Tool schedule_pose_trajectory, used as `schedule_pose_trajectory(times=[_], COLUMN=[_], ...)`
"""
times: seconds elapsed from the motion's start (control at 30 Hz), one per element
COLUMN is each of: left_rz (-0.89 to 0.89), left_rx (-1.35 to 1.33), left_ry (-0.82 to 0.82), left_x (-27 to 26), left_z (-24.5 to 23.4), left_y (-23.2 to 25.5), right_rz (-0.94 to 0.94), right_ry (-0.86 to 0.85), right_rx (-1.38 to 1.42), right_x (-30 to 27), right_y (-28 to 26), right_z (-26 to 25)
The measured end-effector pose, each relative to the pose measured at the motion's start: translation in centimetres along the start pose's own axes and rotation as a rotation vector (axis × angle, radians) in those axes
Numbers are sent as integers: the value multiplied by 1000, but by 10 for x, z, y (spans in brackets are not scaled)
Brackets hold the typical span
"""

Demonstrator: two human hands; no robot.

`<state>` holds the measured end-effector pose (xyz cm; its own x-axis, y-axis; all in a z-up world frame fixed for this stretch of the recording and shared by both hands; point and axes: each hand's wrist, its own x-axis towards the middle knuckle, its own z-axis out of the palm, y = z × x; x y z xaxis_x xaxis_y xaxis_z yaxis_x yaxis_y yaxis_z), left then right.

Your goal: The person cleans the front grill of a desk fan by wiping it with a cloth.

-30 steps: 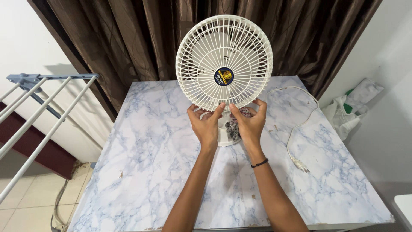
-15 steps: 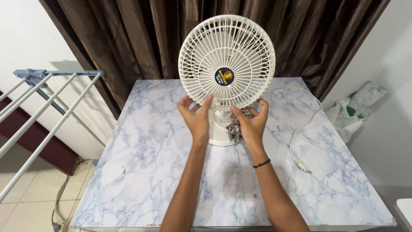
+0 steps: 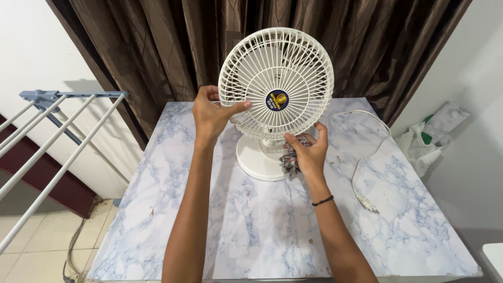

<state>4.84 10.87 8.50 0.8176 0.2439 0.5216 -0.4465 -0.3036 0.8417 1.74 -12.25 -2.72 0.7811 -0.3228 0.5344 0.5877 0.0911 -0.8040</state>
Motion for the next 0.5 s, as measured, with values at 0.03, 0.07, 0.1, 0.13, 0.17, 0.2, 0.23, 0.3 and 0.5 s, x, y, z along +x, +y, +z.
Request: schedule_pose_trajectory(times=[0.03,0.07,0.1,0.13,0.17,0.2,0.23,0.3,0.5], left_rz=[33,65,100,94,86,77,56,12,151], left_rx=[29,57,85,104,123,142,164,207,235], left_ry=[17,35,51,44,37,30,20,0,6], left_x=[-1,-3,-4,-4,-5,-6,-6,-7,-9], left_z=[0,1,2,2,1,0,0,-2,-5], left_y=[2,3,6,9,12,16,20,27,28], right_rz=[71,142,211,221,232,243,241,238,235], right_ry=[11,20,31,23,15,7,4,-3,-18], right_rx=[-15,-29,-43,-53,-65,-76,-71,-60,-55], right_x=[0,-1,-1,0,1,1,2,3,4], right_y=[0,-2,-5,-7,-9,-10,-11,-10,-11], right_z=[-1,-3,-3,-4,-5,-6,-6,-8,-8])
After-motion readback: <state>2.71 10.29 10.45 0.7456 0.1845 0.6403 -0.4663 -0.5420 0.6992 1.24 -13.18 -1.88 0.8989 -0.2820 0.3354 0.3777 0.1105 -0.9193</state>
